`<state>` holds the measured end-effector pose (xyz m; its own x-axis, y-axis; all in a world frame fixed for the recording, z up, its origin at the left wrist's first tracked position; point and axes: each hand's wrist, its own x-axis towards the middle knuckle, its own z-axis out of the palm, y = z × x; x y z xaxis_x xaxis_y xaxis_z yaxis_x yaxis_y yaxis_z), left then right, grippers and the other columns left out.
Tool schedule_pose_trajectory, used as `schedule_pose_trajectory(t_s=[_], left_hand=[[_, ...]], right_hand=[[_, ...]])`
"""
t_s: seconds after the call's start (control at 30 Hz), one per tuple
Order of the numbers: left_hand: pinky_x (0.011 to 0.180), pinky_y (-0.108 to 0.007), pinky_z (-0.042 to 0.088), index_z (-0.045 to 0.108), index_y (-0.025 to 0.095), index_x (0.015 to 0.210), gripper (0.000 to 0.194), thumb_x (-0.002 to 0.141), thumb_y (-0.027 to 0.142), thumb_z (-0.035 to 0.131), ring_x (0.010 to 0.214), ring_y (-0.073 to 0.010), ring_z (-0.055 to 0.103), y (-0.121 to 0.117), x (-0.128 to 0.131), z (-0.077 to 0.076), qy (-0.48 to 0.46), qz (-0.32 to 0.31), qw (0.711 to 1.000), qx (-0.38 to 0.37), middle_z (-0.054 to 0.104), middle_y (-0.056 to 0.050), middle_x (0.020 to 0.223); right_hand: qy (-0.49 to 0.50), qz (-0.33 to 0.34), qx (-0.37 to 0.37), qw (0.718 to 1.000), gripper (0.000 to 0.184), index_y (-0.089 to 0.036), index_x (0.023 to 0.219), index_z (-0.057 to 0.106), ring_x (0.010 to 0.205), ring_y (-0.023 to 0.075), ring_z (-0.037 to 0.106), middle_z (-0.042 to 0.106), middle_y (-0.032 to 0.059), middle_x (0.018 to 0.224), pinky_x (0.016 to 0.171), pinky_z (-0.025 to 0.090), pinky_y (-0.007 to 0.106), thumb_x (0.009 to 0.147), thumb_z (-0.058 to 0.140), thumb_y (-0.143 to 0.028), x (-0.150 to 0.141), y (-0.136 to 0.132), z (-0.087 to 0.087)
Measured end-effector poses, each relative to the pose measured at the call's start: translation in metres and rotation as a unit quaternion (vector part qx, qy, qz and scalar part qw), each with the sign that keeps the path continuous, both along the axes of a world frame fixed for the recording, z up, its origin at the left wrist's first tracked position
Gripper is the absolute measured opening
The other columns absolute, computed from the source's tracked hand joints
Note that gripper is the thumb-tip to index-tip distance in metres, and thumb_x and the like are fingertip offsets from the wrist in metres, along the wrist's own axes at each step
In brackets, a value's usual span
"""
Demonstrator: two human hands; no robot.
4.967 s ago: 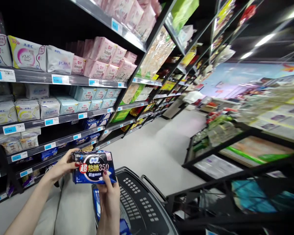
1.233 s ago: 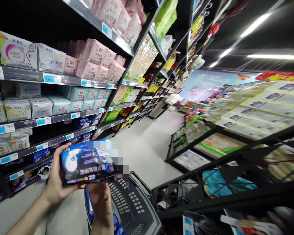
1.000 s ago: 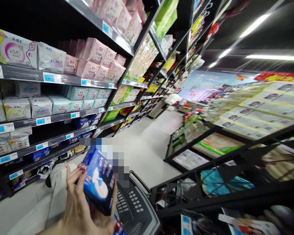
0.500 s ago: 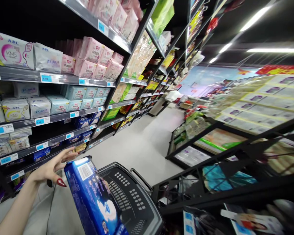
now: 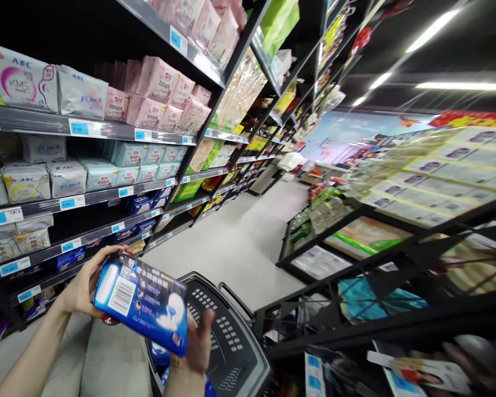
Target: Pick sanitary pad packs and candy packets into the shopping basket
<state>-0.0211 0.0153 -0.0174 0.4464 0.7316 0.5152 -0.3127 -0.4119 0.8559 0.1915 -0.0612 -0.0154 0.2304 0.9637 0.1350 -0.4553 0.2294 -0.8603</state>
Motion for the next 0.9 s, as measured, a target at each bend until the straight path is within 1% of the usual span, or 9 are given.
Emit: schedule_pose_trajectory(t_s=[0.03,0.1,0.2,0.27,0.37,0.5,0.6,0.77,0.9], left_hand=[[0.105,-0.049,0.045,0.048,0.021,0.139,0.102,0.047,0.036,0.087,0.133,-0.0433,0.047,-0.002,0.0,0.0,-0.005,0.028,1.0,-0.005,0.049,-0.019,0.146],[0.1,-0.047,0.05,0.046,0.02,0.14,0.104,0.047,0.036,0.088,0.135,-0.0447,0.045,-0.005,-0.001,0.002,-0.011,0.05,0.999,-0.012,0.046,-0.02,0.148],[0.098,-0.047,0.051,0.046,0.021,0.141,0.105,0.048,0.042,0.088,0.133,-0.0451,0.046,-0.008,-0.005,0.005,-0.009,0.038,0.999,-0.008,0.047,-0.02,0.147],[0.102,-0.048,0.048,0.046,0.022,0.141,0.109,0.045,0.047,0.091,0.132,-0.0439,0.048,-0.01,-0.008,0.008,-0.004,0.024,1.0,-0.006,0.046,-0.019,0.148],[0.106,-0.048,0.044,0.046,0.022,0.14,0.117,0.037,0.051,0.094,0.129,-0.0431,0.051,-0.012,-0.01,0.011,-0.005,0.005,1.0,-0.012,0.046,-0.02,0.146],[0.105,-0.048,0.045,0.049,0.023,0.138,0.118,0.035,0.054,0.094,0.128,-0.0433,0.052,-0.014,-0.009,0.013,-0.015,0.0,1.0,0.002,0.05,-0.019,0.141],[0.105,-0.049,0.045,0.051,0.023,0.137,0.116,0.034,0.055,0.094,0.131,-0.0452,0.048,-0.015,-0.009,0.012,-0.013,0.01,1.0,0.008,0.051,-0.019,0.139],[0.108,-0.05,0.042,0.05,0.022,0.137,0.117,0.034,0.055,0.095,0.136,-0.0471,0.041,-0.016,-0.009,0.007,-0.013,0.018,1.0,-0.006,0.051,-0.019,0.136],[0.107,-0.049,0.043,0.05,0.024,0.136,0.117,0.032,0.05,0.096,0.134,-0.0462,0.044,-0.017,-0.008,0.008,-0.014,0.013,1.0,0.004,0.051,-0.017,0.135]], right_hand=[[0.023,0.015,-0.007,1.0,0.078,-0.027,0.121,0.069,0.126,0.0419,0.054,0.066,0.0135,0.127,0.1,0.045,0.058,0.069,0.058,-0.085,0.001,-0.002,-0.003],[0.054,0.028,-0.012,0.998,0.094,-0.03,0.131,0.062,0.133,0.0421,0.047,0.06,0.012,0.137,0.103,0.044,0.054,0.053,0.075,-0.08,0.003,-0.007,-0.011],[0.038,0.014,-0.001,0.999,0.119,-0.028,0.138,0.054,0.138,0.0437,0.039,0.057,0.0143,0.14,0.102,0.046,0.052,0.032,0.089,-0.068,0.004,-0.011,-0.017],[0.027,0.014,-0.01,0.999,0.128,-0.026,0.14,0.052,0.138,0.045,0.038,0.056,0.0162,0.14,0.101,0.047,0.052,0.025,0.091,-0.067,0.003,-0.014,-0.013],[0.029,0.017,-0.017,0.999,0.127,-0.027,0.142,0.049,0.136,0.0449,0.041,0.054,0.0159,0.142,0.103,0.045,0.054,0.029,0.092,-0.065,-0.002,-0.02,0.0],[0.054,0.013,0.029,0.998,0.119,-0.028,0.139,0.052,0.133,0.0453,0.046,0.056,0.0165,0.14,0.106,0.041,0.056,0.033,0.094,-0.062,-0.011,-0.024,0.014],[0.055,0.019,0.027,0.998,0.117,-0.029,0.139,0.052,0.132,0.045,0.047,0.055,0.0164,0.141,0.106,0.041,0.056,0.035,0.094,-0.06,-0.012,-0.025,0.017],[0.059,0.023,0.005,0.998,0.119,-0.029,0.139,0.053,0.132,0.0449,0.047,0.056,0.0154,0.141,0.106,0.041,0.055,0.032,0.095,-0.058,-0.009,-0.028,0.018],[0.064,0.029,0.016,0.997,0.119,-0.029,0.14,0.052,0.131,0.0443,0.048,0.055,0.0164,0.142,0.105,0.043,0.054,0.033,0.095,-0.059,-0.008,-0.027,0.016]])
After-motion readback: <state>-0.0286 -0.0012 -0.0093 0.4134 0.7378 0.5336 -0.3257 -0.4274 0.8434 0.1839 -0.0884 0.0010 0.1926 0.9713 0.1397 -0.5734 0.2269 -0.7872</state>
